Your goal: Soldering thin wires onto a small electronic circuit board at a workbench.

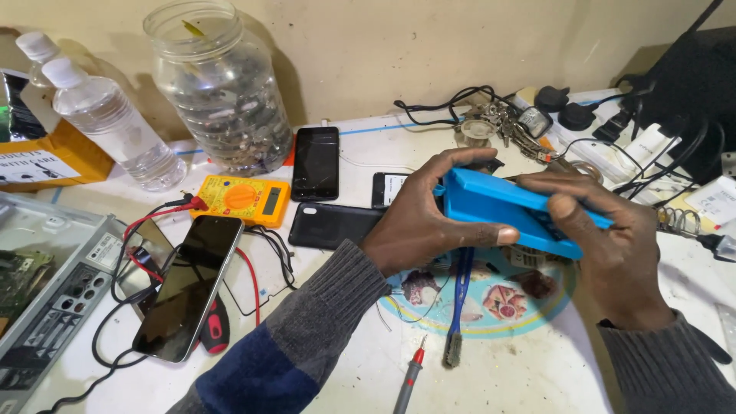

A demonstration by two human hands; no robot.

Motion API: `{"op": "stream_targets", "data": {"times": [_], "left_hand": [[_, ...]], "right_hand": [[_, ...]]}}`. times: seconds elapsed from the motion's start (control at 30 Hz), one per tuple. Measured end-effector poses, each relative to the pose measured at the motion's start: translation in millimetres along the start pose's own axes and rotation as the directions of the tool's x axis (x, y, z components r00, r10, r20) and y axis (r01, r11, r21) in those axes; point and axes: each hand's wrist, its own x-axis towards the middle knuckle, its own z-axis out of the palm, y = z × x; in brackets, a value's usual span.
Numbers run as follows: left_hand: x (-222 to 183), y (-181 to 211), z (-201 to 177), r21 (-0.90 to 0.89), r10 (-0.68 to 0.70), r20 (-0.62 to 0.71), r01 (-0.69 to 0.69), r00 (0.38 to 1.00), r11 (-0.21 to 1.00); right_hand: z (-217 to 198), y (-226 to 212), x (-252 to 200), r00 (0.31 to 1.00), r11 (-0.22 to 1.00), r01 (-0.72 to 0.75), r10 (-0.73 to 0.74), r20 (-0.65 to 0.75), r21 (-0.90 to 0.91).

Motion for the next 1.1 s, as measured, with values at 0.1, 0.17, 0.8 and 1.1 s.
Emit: {"op": "stream_targets", "data": {"times": [0.1,0.17,0.8,1.1], "left_hand": [[0,-5,-3,0.071,0.075,0.045,-0.079,0.996,0.994],[-1,-3,-8,0.107,0.114,0.067,-0.121,0.991,0.987],[-19,6,0,-0.087,0.089,0.221,-0.072,0.971,0.994],[-19,11,-11,0.154,0.130,0.108,-0.146,0.986,0.977]], "right_hand": [[5,19,0,0.986,0.959,-0.017,0.063,-0.152,0.281],[-3,23,2,0.977,0.937,-0.054,0.122,-0.177,0.346],[-12,20,7,0.973,0.996,-0.080,0.085,-0.214,0.032],[-14,8,2,0.912,0.894,0.321,-0.382,-0.153,-0.313]]}}
